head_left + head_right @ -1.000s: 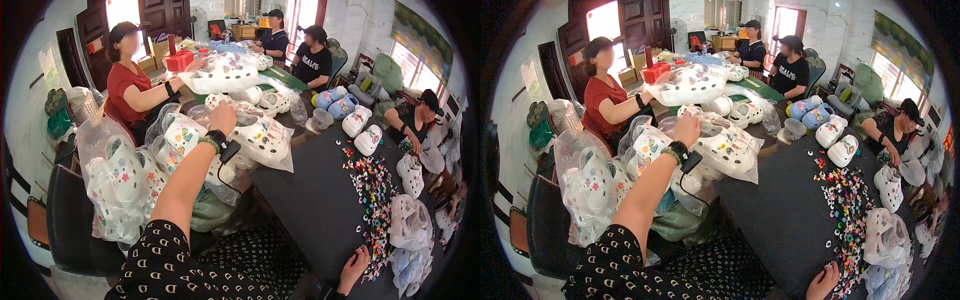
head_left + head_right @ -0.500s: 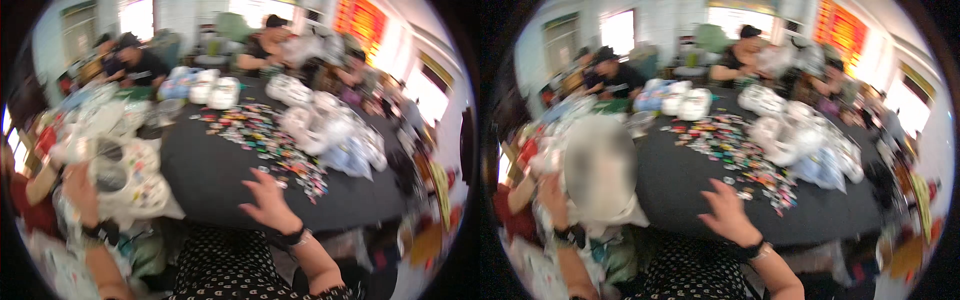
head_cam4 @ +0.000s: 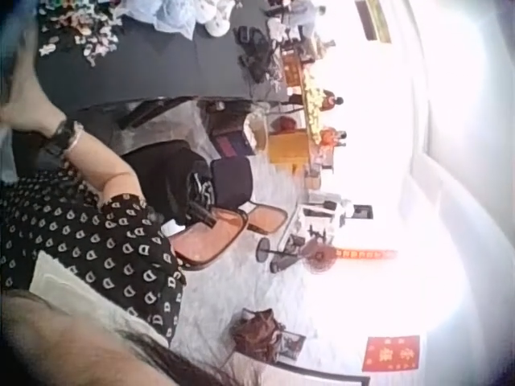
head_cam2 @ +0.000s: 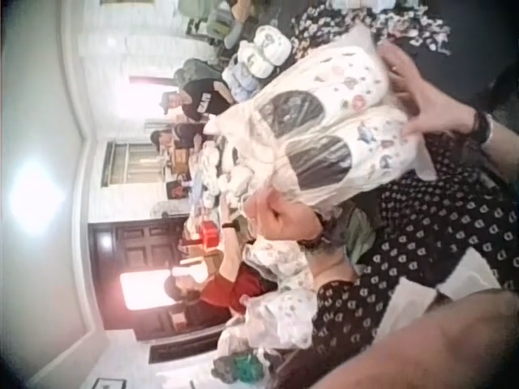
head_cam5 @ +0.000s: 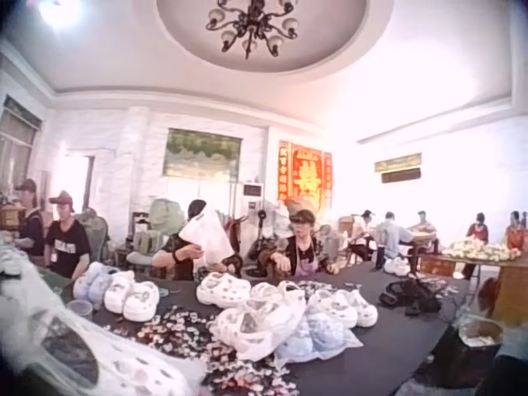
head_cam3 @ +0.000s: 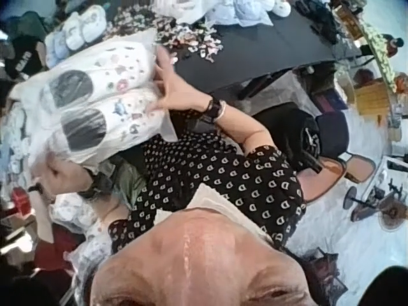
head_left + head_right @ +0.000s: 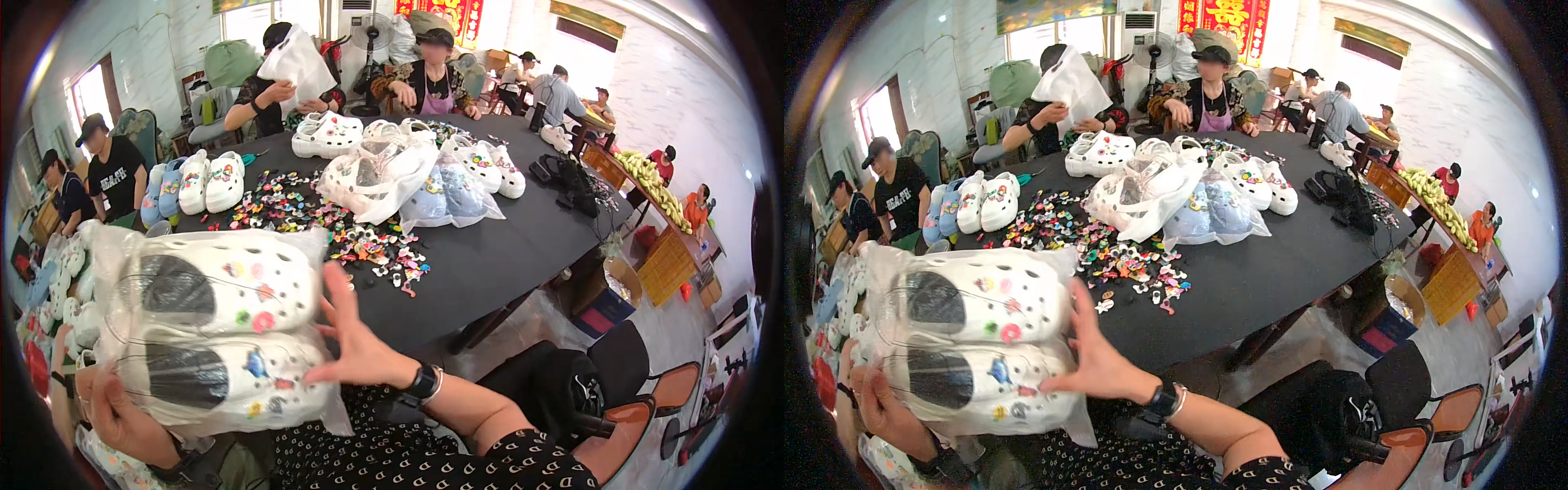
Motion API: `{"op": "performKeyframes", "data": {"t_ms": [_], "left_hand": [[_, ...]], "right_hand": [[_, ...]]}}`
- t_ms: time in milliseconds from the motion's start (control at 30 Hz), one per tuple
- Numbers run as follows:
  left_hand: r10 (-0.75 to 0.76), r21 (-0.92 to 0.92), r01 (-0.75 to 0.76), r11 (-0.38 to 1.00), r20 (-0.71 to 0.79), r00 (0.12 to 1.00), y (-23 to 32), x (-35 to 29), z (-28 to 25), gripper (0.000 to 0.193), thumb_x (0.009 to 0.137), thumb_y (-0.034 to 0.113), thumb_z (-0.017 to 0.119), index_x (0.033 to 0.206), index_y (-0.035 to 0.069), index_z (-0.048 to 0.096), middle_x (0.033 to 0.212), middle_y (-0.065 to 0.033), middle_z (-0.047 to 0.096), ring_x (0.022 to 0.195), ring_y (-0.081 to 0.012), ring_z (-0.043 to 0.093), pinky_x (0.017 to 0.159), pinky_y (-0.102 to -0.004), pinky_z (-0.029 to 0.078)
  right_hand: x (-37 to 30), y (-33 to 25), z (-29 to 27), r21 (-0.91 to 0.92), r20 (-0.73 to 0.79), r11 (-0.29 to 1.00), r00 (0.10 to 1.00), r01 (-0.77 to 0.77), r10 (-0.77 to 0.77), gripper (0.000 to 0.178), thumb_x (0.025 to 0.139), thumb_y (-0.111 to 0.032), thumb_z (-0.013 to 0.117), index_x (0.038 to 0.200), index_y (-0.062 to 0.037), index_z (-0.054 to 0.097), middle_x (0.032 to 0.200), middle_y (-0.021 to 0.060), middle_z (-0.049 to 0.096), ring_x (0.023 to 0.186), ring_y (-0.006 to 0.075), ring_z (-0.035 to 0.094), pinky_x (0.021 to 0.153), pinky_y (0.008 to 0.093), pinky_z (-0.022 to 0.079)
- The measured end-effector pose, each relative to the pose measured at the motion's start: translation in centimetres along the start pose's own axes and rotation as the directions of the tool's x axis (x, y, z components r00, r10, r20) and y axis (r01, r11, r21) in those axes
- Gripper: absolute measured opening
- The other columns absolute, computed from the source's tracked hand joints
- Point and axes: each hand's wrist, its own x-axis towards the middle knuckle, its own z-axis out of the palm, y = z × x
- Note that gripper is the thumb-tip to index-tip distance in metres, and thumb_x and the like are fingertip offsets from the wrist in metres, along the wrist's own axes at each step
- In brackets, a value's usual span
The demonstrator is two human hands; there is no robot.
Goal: Manually attaching decorative charms to clog-style shoes.
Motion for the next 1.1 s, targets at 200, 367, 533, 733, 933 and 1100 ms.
{"op": "performKeyframes", "data": {"t_ms": [200, 367, 533, 733, 933, 1100], "left_hand": [[0.054, -0.15, -0.028, 0.988, 0.17, 0.984, 3.5, -1.4, 2.7, 0.018, 0.093, 0.008, 0.055, 0.092, -0.008, 0.064, 0.081, -0.01, 0.054, 0.076, -0.021, 0.05, 0.068, -0.0313, 0.037], [-0.002, -0.334, 0.112, 0.936, 0.312, 0.95, 4.8, -1.1, 6.9, 0.01, 0.087, 0.001, 0.059, 0.088, -0.007, 0.065, 0.078, -0.0085, 0.055, 0.069, -0.0175, 0.048, 0.062, -0.029, 0.035], [0.071, -0.384, 0.086, 0.919, 0.377, 0.924, 6.3, -2.1, 8.8, 0.008, 0.086, 0.001, 0.062, 0.087, -0.006, 0.065, 0.077, -0.0079, 0.055, 0.064, -0.0166, 0.047, 0.056, -0.0269, 0.035], [0.029, -0.418, 0.271, 0.867, 0.585, 0.81, 5.9, -3.5, 10.1, 0.01, 0.085, 0.004, 0.065, 0.09, -0.004, 0.069, 0.078, -0.0083, 0.059, 0.065, -0.0161, 0.049, 0.057, -0.0271, 0.039], [0.087, -0.489, 0.393, 0.779, 0.704, 0.704, 5.5, -4.3, 10.7, 0.036, 0.082, 0.005, 0.068, 0.118, 0.003, 0.062, 0.117, -0.0128, 0.06, 0.084, -0.0202, 0.06, 0.077, -0.0302, 0.049], [0.081, -0.31, 0.175, 0.934, 0.664, 0.743, 1.8, -3.8, 8.7, 0.023, 0.081, 0.003, 0.065, 0.105, 0.001, 0.066, 0.119, -0.0138, 0.059, 0.097, -0.0254, 0.063, 0.085, -0.0345, 0.049]], "right_hand": [[-3.6, 3.7, -3.4, 0.618, 0.029, 0.722, 0.927, -0.311, 0.374, 0.093, 0.085, -0.01, 0.069, 0.151, -0.0068, 0.003, 0.15, 0.0167, 0.031, 0.135, 0.0268, 0.039, 0.108, 0.0393, 0.039], [-6.4, 1.4, -6.1, 0.787, 0.001, 0.55, 0.893, -0.278, 0.449, 0.061, 0.095, -0.019, 0.058, 0.144, -0.0004, 0.028, 0.137, 0.0188, 0.049, 0.119, 0.0262, 0.057, 0.1, 0.0393, 0.048], [-9.0, 1.9, -9.5, 0.884, -0.003, 0.408, 0.868, -0.23, 0.496, 0.063, 0.1, -0.036, 0.047, 0.147, -0.001, 0.024, 0.143, 0.0204, 0.043, 0.126, 0.0298, 0.051, 0.105, 0.0407, 0.043], [-8.8, 0.8, -9.3, 0.782, -0.115, 0.56, 0.818, -0.276, 0.564, 0.077, 0.097, -0.053, 0.044, 0.149, -0.0016, 0.021, 0.147, 0.0218, 0.037, 0.131, 0.0344, 0.044, 0.109, 0.0474, 0.038], [-7.9, -1.8, -13.4, 0.696, -0.301, 0.718, 0.903, -0.012, 0.307, 0.075, 0.096, -0.056, 0.04, 0.146, -0.0014, 0.028, 0.144, 0.0227, 0.04, 0.128, 0.0376, 0.046, 0.105, 0.0514, 0.042], [-6.8, -1.7, -20.8, 0.5, -0.418, 0.854, 0.904, 0.145, 0.091, 0.065, 0.097, -0.052, 0.043, 0.138, -0.001, 0.042, 0.139, 0.0181, 0.047, 0.121, 0.0331, 0.052, 0.1, 0.0474, 0.046]]}}
